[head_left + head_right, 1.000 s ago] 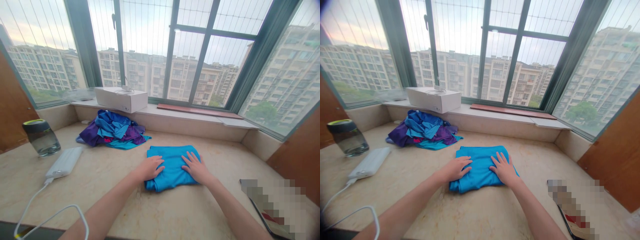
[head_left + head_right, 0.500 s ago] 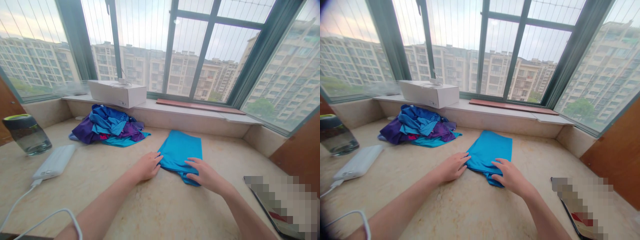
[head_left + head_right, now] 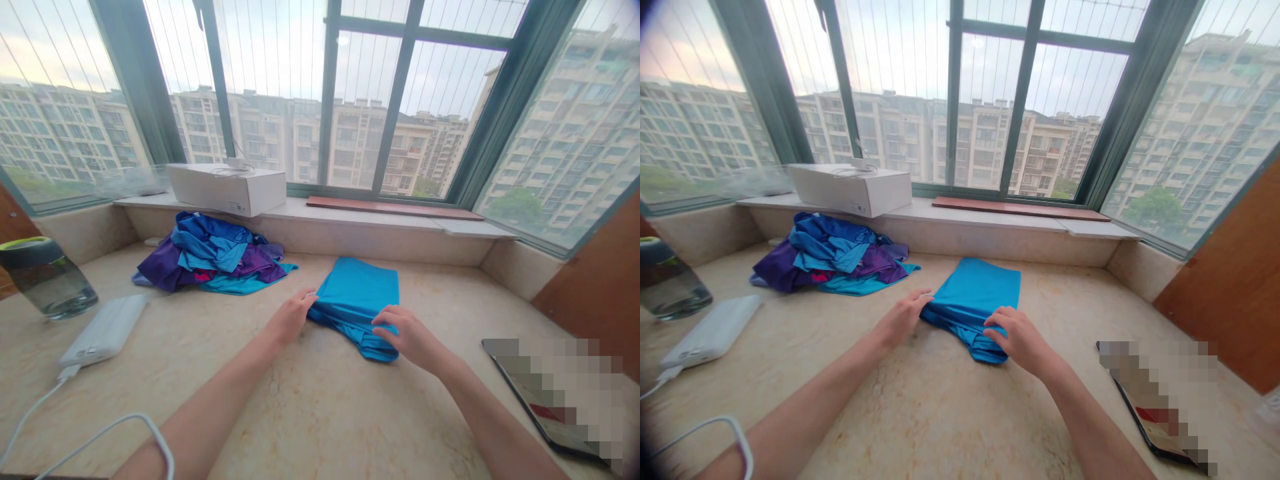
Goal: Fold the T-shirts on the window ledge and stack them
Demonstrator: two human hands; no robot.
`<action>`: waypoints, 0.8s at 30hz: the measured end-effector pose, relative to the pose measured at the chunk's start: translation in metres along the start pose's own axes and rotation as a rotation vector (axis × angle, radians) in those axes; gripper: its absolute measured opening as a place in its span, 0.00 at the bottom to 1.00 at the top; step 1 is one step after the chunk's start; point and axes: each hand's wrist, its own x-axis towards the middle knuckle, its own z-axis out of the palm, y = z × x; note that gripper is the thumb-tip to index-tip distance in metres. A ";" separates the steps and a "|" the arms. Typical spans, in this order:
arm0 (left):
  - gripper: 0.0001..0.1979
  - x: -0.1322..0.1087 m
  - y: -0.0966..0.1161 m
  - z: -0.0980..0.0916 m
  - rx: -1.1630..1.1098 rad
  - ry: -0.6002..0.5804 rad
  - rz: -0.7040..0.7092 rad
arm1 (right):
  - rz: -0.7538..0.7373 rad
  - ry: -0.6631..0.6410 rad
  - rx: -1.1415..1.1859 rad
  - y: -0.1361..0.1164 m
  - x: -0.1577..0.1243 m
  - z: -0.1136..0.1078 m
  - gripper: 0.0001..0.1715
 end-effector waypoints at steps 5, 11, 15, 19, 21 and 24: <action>0.27 0.002 -0.004 0.002 0.177 -0.017 0.107 | -0.013 -0.168 0.039 0.001 -0.004 0.000 0.20; 0.21 -0.001 -0.005 0.006 0.119 -0.210 0.292 | 0.008 -0.209 0.060 0.012 -0.003 0.007 0.16; 0.17 -0.005 0.003 -0.001 0.104 -0.203 0.239 | 0.002 -0.136 -0.005 0.021 -0.004 0.013 0.17; 0.18 -0.008 0.018 -0.010 0.163 -0.217 0.185 | -0.007 -0.107 -0.062 0.021 0.000 0.017 0.16; 0.21 -0.009 0.024 -0.011 0.201 -0.210 0.163 | 0.011 -0.078 -0.079 0.019 0.002 0.020 0.17; 0.23 -0.010 0.030 -0.009 0.226 -0.185 0.159 | 0.045 0.028 -0.001 0.018 0.006 0.024 0.20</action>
